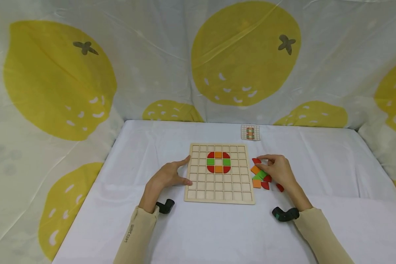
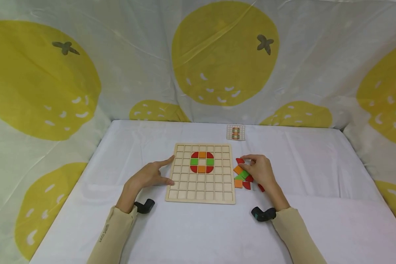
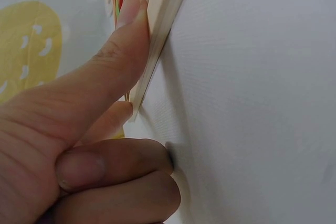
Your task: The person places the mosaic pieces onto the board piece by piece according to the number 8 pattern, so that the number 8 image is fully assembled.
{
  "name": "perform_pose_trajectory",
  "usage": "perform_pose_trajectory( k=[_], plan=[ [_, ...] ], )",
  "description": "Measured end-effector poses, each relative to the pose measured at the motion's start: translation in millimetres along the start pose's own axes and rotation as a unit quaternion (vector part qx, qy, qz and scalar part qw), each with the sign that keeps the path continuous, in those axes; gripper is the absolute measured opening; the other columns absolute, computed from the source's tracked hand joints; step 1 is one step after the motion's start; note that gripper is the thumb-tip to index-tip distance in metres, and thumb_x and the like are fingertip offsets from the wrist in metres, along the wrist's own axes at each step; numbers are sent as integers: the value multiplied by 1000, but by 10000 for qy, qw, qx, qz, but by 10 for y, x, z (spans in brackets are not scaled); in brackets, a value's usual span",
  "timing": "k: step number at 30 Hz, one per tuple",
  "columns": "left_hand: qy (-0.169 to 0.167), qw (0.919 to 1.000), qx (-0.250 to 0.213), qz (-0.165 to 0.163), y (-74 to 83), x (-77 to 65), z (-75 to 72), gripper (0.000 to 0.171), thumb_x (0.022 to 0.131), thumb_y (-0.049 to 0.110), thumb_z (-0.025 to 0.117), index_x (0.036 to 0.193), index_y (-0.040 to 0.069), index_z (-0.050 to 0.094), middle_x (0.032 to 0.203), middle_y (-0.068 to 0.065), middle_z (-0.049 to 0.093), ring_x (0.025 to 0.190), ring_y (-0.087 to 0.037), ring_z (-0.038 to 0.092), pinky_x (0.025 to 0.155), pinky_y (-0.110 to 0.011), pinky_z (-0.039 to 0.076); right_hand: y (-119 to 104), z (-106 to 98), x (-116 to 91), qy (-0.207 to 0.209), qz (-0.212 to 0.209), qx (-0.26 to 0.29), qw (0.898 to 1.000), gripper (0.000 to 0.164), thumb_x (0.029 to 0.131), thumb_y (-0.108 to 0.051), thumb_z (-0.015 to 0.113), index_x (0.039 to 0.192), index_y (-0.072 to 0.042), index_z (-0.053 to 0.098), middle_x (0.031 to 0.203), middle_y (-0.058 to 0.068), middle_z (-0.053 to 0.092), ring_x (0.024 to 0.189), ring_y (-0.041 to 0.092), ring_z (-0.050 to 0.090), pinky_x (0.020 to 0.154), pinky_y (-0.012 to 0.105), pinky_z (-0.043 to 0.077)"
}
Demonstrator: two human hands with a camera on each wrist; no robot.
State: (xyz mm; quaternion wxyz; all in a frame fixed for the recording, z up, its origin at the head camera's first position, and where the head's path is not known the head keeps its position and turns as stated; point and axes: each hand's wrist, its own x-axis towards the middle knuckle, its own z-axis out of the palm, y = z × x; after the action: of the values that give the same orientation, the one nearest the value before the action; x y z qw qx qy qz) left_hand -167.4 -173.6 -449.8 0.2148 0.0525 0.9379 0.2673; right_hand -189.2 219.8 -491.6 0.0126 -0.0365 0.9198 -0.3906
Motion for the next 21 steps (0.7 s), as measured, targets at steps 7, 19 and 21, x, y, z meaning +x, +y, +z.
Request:
perform_pose_trajectory(
  k=[7, 19, 21],
  plan=[
    [2, 10000, -38, 24, 1, 10, -8, 104, 80, 39, 89, 164, 30, 28, 165, -17, 38, 153, -37, 37, 121, -55, 39, 9, 14, 16, 135, -43, 68, 9999, 32, 90, -21, 83, 113, 1, 77, 59, -1, 34, 45, 13, 34, 45, 22, 25],
    [16, 10000, -2, 81, -9, 7, -14, 104, 80, 39, 89, 164, 30, 29, 165, -17, 38, 153, -37, 38, 120, -55, 40, -65, 31, -5, 246, 12, 244, 9994, 32, 89, -26, 84, 109, -2, 79, 57, -3, 32, 45, 13, 33, 44, 24, 25],
    [20, 10000, -19, 59, -10, 9, -9, 104, 80, 39, 89, 164, 30, 29, 165, -17, 38, 153, -37, 38, 120, -55, 40, -105, 54, -18, 213, -5, 335, 9992, 31, 89, -27, 84, 109, -4, 79, 56, -4, 31, 45, 12, 32, 43, 24, 26]
  ],
)
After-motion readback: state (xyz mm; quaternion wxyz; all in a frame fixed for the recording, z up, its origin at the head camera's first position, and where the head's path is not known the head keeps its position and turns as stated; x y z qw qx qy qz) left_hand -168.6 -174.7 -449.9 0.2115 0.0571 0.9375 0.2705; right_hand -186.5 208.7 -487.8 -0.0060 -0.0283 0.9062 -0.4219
